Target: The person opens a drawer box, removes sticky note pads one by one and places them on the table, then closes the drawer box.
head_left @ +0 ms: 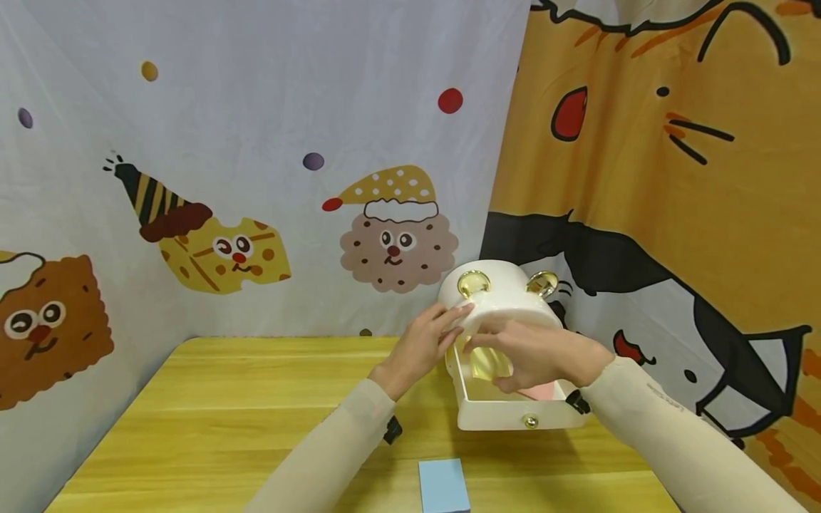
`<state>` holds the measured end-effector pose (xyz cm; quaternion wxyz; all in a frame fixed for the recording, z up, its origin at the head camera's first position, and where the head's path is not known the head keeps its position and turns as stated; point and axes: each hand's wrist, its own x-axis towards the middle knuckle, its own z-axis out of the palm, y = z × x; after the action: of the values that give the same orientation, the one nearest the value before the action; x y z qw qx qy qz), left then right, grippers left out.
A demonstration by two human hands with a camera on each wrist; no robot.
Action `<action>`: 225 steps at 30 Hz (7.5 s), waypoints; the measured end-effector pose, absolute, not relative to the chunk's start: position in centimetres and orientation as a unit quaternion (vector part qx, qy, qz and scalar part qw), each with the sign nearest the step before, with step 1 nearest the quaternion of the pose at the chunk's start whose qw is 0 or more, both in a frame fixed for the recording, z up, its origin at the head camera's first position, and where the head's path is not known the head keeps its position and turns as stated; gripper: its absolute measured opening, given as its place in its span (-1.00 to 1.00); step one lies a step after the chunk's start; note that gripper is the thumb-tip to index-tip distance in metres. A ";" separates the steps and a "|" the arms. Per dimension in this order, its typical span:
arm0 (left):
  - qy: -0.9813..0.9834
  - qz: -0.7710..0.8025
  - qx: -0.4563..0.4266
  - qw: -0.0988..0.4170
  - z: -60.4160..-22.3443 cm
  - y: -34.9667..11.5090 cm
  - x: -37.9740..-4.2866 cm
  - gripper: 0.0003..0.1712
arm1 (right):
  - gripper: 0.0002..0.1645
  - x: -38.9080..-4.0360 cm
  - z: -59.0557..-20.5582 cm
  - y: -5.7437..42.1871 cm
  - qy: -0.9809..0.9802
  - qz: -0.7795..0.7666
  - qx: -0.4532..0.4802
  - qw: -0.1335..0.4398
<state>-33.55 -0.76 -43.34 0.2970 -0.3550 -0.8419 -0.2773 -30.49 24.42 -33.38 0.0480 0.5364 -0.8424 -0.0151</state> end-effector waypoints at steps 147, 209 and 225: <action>-0.847 -0.295 -0.355 0.263 -43.4 -1.0 -33.3 -0.36 | -0.44 -19.1 -50.2 26.8 -0.870 0.113 0.479 -0.037; -0.843 -0.293 -0.361 0.270 -43.5 -1.0 -33.3 -0.37 | -0.03 -18.7 -47.4 25.5 -0.781 0.082 0.571 0.239; -0.843 -0.293 -0.358 0.275 -43.6 -0.9 -33.4 -0.37 | -0.37 -19.1 -45.7 25.0 -0.768 0.078 0.576 0.269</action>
<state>-33.36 -0.87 -43.62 0.2749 -0.3576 -0.8430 -0.2931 -19.10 24.97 -45.68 0.2692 0.5764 -0.7676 0.0783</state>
